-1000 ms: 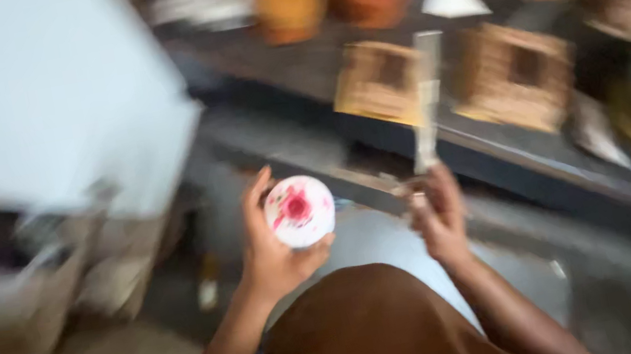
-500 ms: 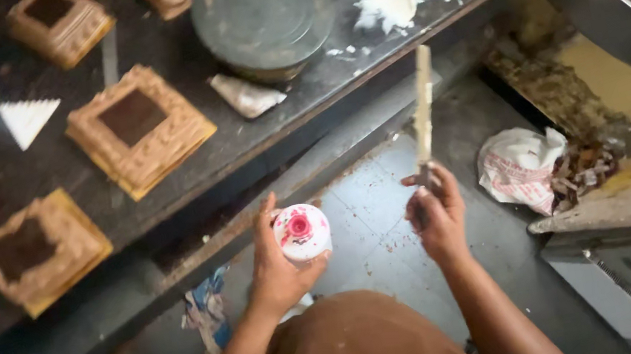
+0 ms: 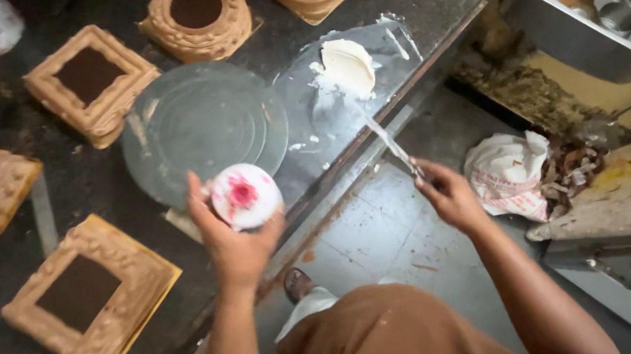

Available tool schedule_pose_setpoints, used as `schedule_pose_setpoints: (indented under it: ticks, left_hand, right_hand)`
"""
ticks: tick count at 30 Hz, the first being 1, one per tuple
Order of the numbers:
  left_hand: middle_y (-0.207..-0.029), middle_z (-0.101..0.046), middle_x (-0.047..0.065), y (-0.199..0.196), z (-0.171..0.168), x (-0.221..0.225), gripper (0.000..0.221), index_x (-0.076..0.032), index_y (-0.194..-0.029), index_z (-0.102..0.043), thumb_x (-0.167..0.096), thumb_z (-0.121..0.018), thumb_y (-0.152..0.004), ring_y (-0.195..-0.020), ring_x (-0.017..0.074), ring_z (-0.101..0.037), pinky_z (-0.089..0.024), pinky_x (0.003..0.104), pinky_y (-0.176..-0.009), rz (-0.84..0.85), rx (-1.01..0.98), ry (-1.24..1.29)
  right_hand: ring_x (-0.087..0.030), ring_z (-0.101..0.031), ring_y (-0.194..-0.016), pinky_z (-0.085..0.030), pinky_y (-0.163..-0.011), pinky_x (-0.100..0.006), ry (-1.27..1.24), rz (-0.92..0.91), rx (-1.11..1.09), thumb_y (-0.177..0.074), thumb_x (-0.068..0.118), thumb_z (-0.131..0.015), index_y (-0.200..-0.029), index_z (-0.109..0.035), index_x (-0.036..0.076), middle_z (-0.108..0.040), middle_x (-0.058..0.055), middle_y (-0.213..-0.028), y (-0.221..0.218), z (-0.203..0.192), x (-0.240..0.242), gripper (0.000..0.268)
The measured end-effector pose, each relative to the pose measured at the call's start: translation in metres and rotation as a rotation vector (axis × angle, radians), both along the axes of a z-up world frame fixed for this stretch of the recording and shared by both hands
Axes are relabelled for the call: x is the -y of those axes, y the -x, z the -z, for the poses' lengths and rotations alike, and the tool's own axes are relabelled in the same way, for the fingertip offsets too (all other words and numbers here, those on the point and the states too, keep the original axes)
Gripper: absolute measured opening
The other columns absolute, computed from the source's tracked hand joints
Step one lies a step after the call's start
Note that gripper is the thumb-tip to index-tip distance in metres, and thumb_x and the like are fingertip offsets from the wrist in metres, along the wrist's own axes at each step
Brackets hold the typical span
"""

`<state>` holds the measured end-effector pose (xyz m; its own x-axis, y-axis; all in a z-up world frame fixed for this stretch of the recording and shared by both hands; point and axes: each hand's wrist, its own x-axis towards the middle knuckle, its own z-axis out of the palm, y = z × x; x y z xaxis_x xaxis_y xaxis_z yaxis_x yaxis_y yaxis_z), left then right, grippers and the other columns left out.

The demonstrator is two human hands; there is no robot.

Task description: The person mixes white frosting with a red liquid on a workspace using a palette knife.

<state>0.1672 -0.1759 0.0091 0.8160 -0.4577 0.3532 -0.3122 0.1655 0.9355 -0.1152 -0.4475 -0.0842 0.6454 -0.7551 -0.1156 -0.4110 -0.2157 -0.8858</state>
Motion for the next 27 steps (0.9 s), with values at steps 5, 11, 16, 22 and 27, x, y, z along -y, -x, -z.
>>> schedule_pose_setpoints:
  ticks: [5,11,16,22,27]
  left_hand:
    - [-0.147,-0.041,0.021,-0.059,0.015,0.051,0.121,0.000,-0.163,-0.016,-0.006,-0.095,-0.071,-0.138,0.0311,-0.047,-0.040,0.044,-0.121,-0.220,0.255,-0.198]
    - [-0.155,-0.034,0.018,-0.072,0.047,0.073,0.126,-0.007,-0.166,-0.001,0.001,-0.090,-0.079,-0.146,0.0280,-0.045,-0.043,0.042,-0.125,-0.250,0.112,-0.053]
    - [-0.163,-0.025,0.021,-0.038,0.056,0.083,0.126,-0.007,-0.165,0.006,-0.006,-0.092,-0.086,-0.152,0.0315,-0.038,-0.038,0.045,-0.130,-0.401,0.142,-0.051]
    - [-0.172,-0.017,0.028,0.040,0.086,0.111,0.107,0.000,-0.169,-0.001,-0.026,-0.079,-0.100,-0.163,0.0400,-0.023,-0.020,0.049,-0.134,-0.770,0.175,-0.380]
    - [-0.169,-0.031,0.027,0.081,0.102,0.131,0.107,0.006,-0.163,-0.011,-0.031,-0.080,-0.090,-0.158,0.0472,-0.028,-0.019,0.059,-0.130,-0.731,0.209,-0.809]
  right_hand:
    - [-0.020,-0.060,-0.089,-0.053,-0.072,-0.032,0.470,-0.080,-0.054,-0.093,0.018,-0.073,-0.134,-0.070,0.018,-0.057,-0.015,-0.114,-0.040,0.013,0.118,0.041]
    - [-0.032,-0.064,-0.099,-0.055,-0.086,-0.042,0.609,-0.321,-0.134,-0.094,0.021,-0.072,-0.132,-0.071,0.019,-0.055,-0.018,-0.116,-0.093,0.034,0.260,0.038]
    - [-0.030,-0.064,-0.088,-0.054,-0.084,-0.040,0.500,-0.505,-0.203,-0.097,0.026,-0.070,-0.135,-0.069,0.021,-0.056,-0.016,-0.111,-0.141,0.051,0.340,0.039]
    - [-0.029,-0.059,-0.082,-0.051,-0.078,-0.039,0.437,-0.745,-0.121,-0.099,0.019,-0.067,-0.137,-0.068,0.013,-0.056,-0.016,-0.097,-0.141,0.065,0.377,0.039]
    - [-0.029,-0.059,-0.079,-0.050,-0.076,-0.039,0.335,-0.819,-0.125,-0.098,0.014,-0.065,-0.137,-0.066,0.011,-0.056,-0.016,-0.096,-0.124,0.077,0.366,0.040]
